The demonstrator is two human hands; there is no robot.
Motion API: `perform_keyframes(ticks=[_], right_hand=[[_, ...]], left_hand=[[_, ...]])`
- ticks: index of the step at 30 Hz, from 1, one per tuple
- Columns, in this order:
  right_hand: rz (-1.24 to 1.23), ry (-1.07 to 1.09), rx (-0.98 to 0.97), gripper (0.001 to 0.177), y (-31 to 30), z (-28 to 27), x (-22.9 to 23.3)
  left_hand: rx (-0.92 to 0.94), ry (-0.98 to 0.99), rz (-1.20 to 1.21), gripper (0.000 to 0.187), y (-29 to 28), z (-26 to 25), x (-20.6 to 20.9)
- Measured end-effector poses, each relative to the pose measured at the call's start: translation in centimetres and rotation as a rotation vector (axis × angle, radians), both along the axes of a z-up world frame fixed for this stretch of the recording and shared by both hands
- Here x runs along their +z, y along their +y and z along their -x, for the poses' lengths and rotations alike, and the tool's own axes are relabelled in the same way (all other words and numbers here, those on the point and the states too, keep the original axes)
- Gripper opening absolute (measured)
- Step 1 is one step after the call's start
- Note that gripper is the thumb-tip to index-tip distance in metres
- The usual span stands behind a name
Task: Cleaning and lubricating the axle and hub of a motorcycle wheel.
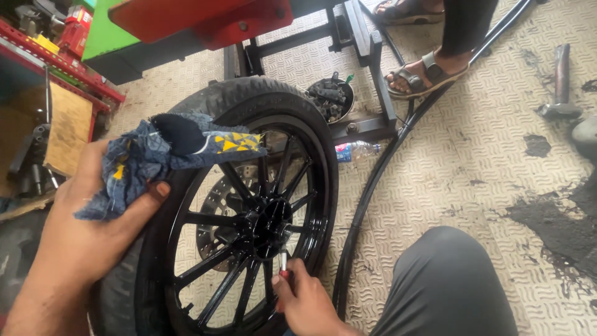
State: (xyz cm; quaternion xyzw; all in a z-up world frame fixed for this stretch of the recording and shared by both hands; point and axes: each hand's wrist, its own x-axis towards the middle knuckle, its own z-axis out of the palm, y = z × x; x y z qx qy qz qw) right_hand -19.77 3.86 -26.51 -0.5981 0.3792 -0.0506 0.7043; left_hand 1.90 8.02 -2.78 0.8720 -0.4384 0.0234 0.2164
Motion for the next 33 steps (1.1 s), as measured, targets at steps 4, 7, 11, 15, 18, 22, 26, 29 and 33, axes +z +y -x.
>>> perform_keyframes(ticks=[4, 7, 11, 15, 18, 22, 26, 29, 33], right_hand=[[0.030, -0.048, 0.037, 0.027, -0.1, -0.2, 0.7], [-0.044, 0.036, -0.034, 0.027, -0.1, -0.2, -0.6], [-0.040, 0.040, -0.012, 0.028, -0.1, -0.2, -0.1], [-0.036, -0.021, -0.013, 0.028, 0.0, 0.0, -0.2], [-0.015, 0.025, -0.020, 0.029, -0.3, 0.2, -0.3], [-0.012, -0.003, -0.021, 0.029, -0.6, 0.5, 0.7], [-0.041, 0.008, -0.036, 0.028, -1.0, 0.9, -0.5], [-0.135, 0.071, -0.074, 0.027, -1.6, 1.2, -1.8], [0.144, 0.158, -0.105, 0.028, -3.3, 2.2, -0.5]], left_hand=[[-0.003, 0.001, 0.008, 0.062, -0.1, 0.3, 0.2], [-0.016, 0.004, 0.011, 0.060, -0.2, 0.9, 0.7], [-0.009, -0.010, 0.004, 0.060, -0.3, 0.7, 0.3], [-0.006, -0.032, -0.010, 0.063, -0.2, 0.8, 0.3], [-0.020, -0.023, 0.002, 0.063, -0.4, 1.0, 0.4], [-0.020, -0.012, 0.008, 0.062, -0.4, 1.2, 0.5], [-0.025, 0.011, 0.015, 0.061, -0.3, 0.8, 0.5], [-0.018, 0.007, -0.002, 0.063, 0.0, 0.5, 0.4], [-0.030, 0.018, -0.012, 0.068, -0.2, 0.3, 0.2]])
